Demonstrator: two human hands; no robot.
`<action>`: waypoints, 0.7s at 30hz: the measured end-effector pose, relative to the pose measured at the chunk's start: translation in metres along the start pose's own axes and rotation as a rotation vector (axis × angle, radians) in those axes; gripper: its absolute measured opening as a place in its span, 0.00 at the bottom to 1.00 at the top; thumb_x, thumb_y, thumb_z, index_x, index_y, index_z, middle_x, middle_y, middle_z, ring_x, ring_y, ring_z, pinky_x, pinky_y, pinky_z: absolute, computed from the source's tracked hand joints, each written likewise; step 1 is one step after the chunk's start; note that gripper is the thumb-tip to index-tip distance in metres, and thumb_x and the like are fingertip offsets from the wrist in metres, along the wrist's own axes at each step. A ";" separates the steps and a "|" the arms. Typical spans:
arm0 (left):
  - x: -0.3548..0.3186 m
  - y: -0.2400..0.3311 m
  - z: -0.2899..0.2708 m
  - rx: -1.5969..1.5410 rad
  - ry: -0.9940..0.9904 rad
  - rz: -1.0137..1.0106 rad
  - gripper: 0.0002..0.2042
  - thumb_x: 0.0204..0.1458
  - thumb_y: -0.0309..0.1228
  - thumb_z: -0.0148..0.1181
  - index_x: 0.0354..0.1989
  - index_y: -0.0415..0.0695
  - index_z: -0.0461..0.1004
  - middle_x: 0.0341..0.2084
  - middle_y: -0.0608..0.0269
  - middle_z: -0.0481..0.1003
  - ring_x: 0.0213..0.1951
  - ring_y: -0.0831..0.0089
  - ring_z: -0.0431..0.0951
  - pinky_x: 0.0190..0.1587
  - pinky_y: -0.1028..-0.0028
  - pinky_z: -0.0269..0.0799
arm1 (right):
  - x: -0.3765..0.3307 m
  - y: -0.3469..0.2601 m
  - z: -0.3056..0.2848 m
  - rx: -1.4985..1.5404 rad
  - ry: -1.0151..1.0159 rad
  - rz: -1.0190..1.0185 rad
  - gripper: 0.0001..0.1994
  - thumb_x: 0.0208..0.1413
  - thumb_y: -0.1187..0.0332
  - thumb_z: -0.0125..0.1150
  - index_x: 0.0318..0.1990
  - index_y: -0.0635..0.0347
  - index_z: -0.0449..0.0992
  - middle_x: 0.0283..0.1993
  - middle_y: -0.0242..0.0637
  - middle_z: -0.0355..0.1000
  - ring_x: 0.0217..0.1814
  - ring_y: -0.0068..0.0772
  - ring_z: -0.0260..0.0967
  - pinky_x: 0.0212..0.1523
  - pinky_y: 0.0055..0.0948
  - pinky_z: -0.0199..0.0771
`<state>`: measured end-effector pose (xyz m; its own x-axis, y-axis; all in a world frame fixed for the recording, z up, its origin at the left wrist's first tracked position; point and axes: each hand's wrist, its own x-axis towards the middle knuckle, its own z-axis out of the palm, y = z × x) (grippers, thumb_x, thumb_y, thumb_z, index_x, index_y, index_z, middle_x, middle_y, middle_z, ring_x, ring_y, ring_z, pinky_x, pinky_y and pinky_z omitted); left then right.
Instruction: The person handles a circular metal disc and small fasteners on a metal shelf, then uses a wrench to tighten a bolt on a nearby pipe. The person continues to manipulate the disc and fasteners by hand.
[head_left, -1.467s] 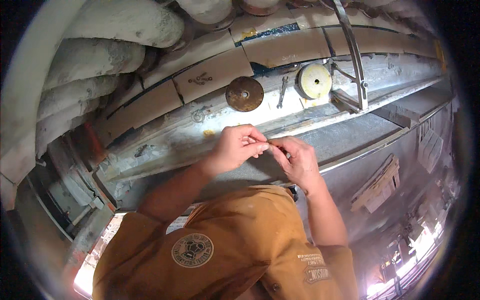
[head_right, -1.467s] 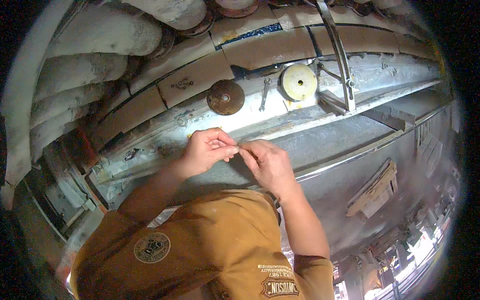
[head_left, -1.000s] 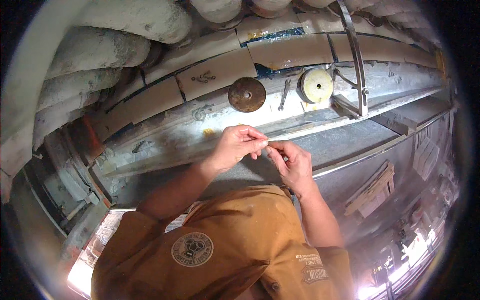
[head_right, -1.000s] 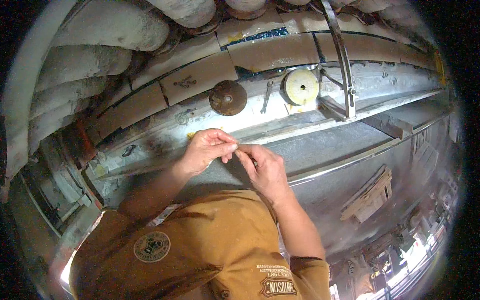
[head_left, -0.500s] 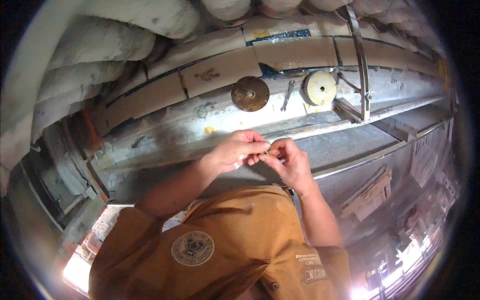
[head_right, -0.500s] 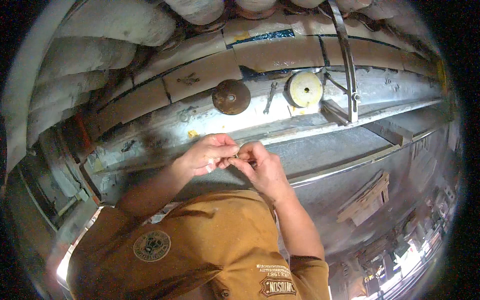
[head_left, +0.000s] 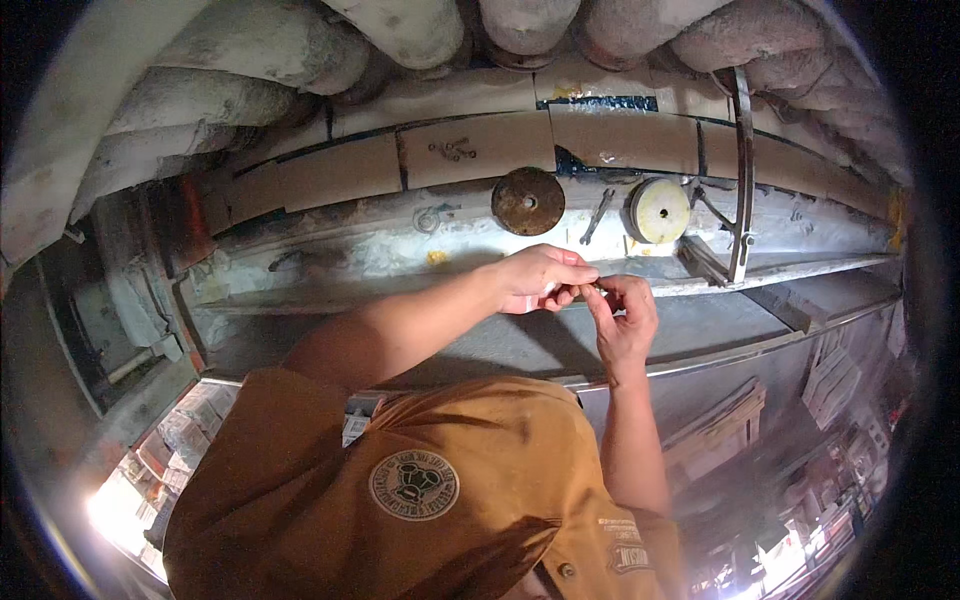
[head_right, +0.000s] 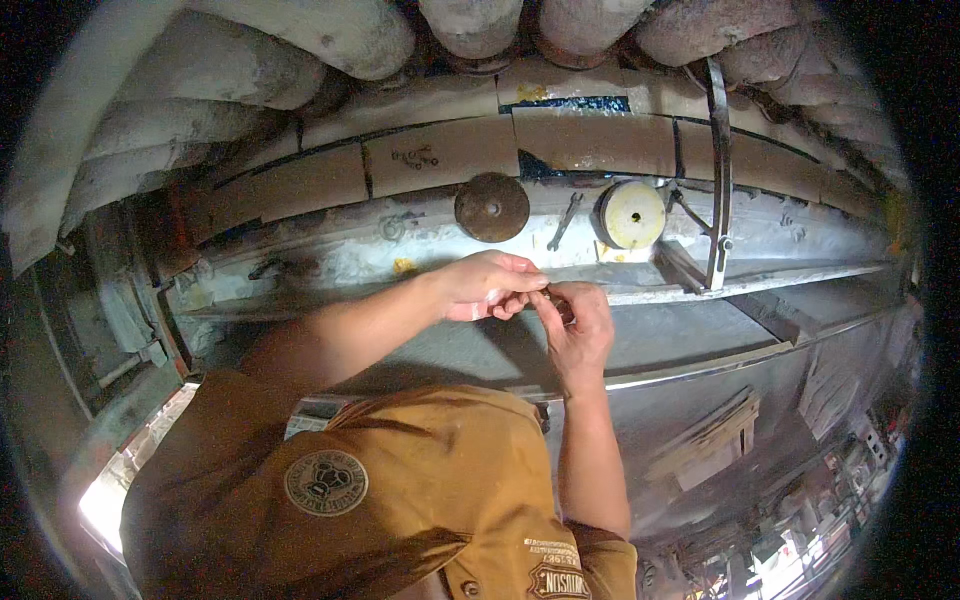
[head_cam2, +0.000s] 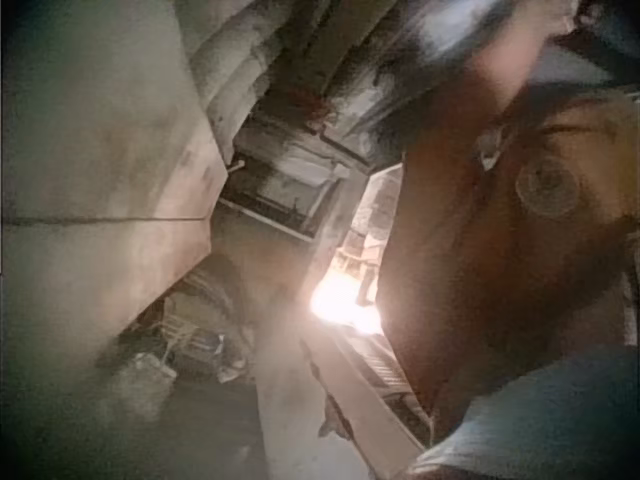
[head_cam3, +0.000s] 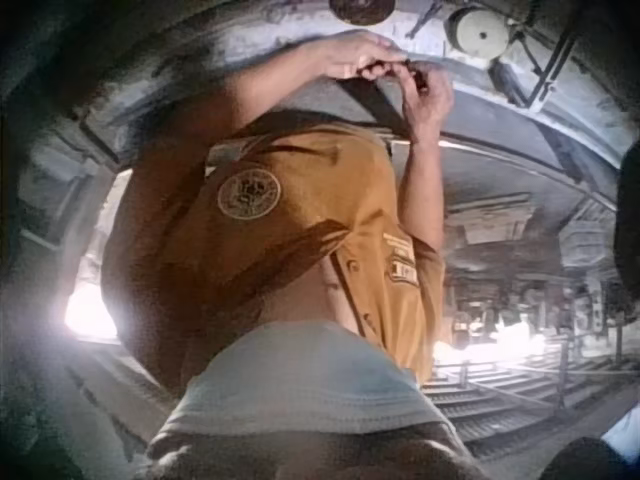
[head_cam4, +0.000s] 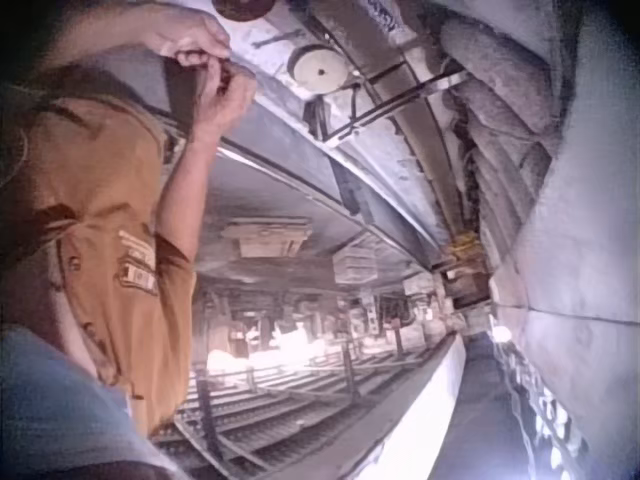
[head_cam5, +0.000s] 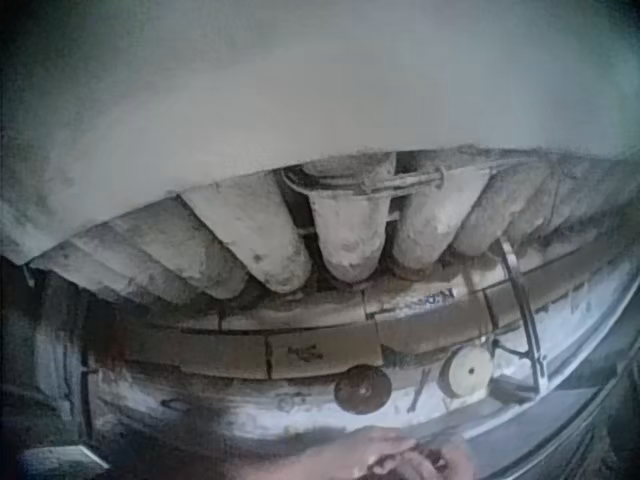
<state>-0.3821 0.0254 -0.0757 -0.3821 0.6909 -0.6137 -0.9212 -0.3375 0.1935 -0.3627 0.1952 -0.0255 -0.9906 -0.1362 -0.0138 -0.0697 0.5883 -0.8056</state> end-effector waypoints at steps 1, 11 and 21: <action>0.003 0.002 0.002 0.020 0.009 0.007 0.09 0.56 0.35 0.59 0.35 0.42 0.71 0.21 0.72 0.66 0.21 0.85 0.64 0.20 0.83 0.55 | -0.001 -0.001 0.000 -0.019 0.004 0.025 0.09 0.47 0.72 0.70 0.33 0.62 0.74 0.28 0.34 0.71 0.25 0.25 0.67 0.27 0.23 0.68; 0.005 -0.024 0.004 0.427 0.306 0.375 0.08 0.54 0.31 0.61 0.34 0.39 0.75 0.24 0.71 0.72 0.24 0.86 0.66 0.24 0.82 0.62 | -0.012 0.007 0.009 0.098 -0.086 0.330 0.09 0.51 0.71 0.65 0.36 0.63 0.73 0.29 0.37 0.76 0.30 0.23 0.75 0.33 0.23 0.75; -0.025 -0.012 0.001 0.378 0.279 0.419 0.07 0.56 0.32 0.59 0.37 0.41 0.75 0.24 0.73 0.71 0.23 0.87 0.65 0.24 0.86 0.60 | -0.020 0.013 0.017 0.409 -0.084 0.396 0.09 0.49 0.72 0.66 0.38 0.62 0.77 0.28 0.29 0.72 0.29 0.16 0.68 0.33 0.19 0.70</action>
<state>-0.3612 0.0128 -0.0623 -0.7298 0.3388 -0.5938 -0.6791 -0.2593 0.6867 -0.3421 0.1921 -0.0455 -0.9177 -0.0411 -0.3952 0.3730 0.2539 -0.8924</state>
